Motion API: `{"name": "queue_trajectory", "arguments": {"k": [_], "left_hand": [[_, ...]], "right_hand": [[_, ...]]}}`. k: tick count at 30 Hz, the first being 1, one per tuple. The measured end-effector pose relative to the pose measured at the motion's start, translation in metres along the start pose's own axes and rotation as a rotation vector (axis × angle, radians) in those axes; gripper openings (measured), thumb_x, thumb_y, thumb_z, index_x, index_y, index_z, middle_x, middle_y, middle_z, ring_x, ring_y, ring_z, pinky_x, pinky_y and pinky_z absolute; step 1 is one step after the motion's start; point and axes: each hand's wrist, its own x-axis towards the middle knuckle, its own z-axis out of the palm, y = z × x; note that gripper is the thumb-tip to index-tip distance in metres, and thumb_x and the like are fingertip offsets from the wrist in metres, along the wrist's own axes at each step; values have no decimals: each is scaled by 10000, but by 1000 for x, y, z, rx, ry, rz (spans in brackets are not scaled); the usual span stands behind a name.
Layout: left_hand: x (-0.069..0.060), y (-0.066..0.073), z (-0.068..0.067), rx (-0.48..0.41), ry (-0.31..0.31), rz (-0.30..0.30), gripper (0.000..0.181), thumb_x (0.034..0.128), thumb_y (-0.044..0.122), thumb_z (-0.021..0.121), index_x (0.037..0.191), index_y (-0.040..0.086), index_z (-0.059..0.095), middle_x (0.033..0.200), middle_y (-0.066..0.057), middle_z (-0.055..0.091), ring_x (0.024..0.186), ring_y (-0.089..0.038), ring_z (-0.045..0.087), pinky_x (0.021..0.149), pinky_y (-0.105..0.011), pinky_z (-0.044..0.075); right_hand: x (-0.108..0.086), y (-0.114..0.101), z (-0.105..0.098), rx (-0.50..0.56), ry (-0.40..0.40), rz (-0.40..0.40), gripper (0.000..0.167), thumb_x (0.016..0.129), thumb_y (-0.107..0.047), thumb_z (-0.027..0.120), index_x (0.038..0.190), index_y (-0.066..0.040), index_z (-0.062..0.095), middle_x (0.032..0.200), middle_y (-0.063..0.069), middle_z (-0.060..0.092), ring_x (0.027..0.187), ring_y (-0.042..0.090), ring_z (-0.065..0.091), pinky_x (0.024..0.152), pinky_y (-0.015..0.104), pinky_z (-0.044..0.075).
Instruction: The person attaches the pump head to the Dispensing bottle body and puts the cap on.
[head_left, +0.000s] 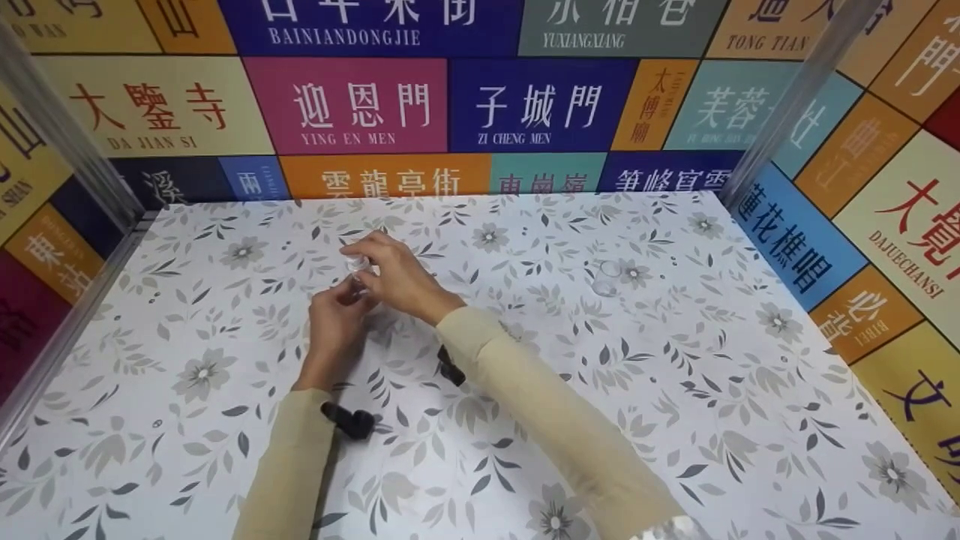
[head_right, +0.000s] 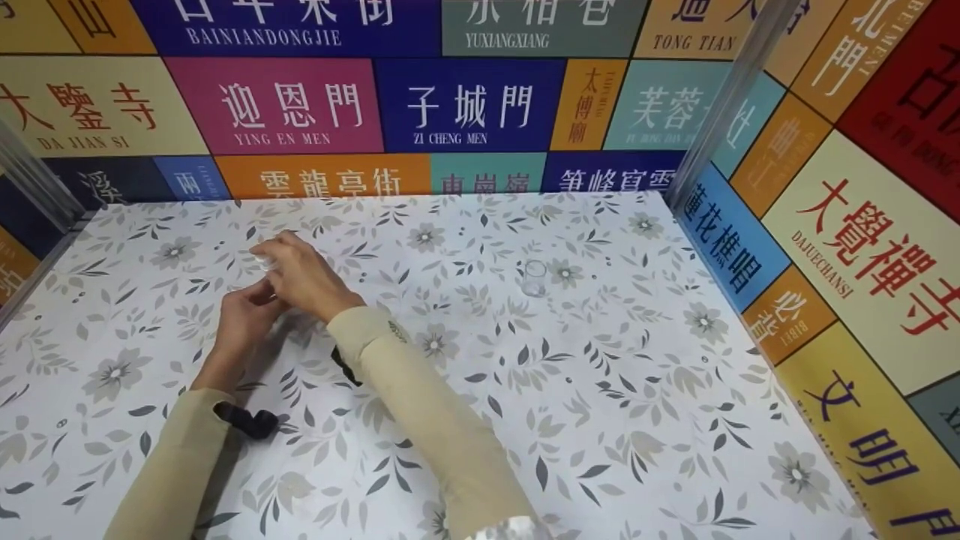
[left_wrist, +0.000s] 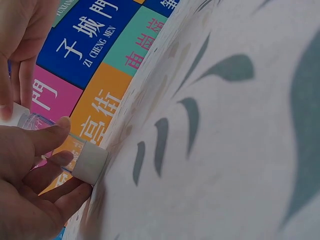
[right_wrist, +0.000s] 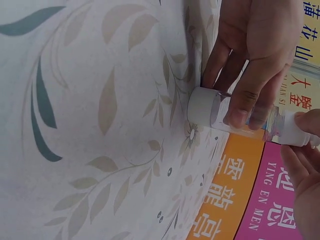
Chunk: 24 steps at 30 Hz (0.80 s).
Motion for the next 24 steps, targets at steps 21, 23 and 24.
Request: {"name": "queue_trajectory", "arguments": {"k": [21,23,24], "left_hand": [[-3,1,-2,-55,-62,-110,356,912,130,697,1264,80,684,1223,-161,720,1033,-278,714,811,-275,583],[-3,0,-1,-49,-46,-96,337,899,119,701,1229,50,698,1206,-186,721,1022,-297,722,801,-287,594],[-3,0,-1,-36,-40,-85,332,897,115,701,1218,34,700,1199,-197,721,1019,-302,722,790,-280,590]], "right_hand": [[-1,-3,4,-92,31,152,557,883,-255,769,1379,-98,571,1231,66,618,1106,166,601,1001,245,492],[-1,-3,4,-108,41,148,614,871,-300,778,1399,-92,543,1245,68,610,1120,172,599,1023,252,484],[-2,-2,4,-110,48,143,633,868,-316,780,1405,-90,534,1252,67,607,1126,175,601,1031,249,481]]}}
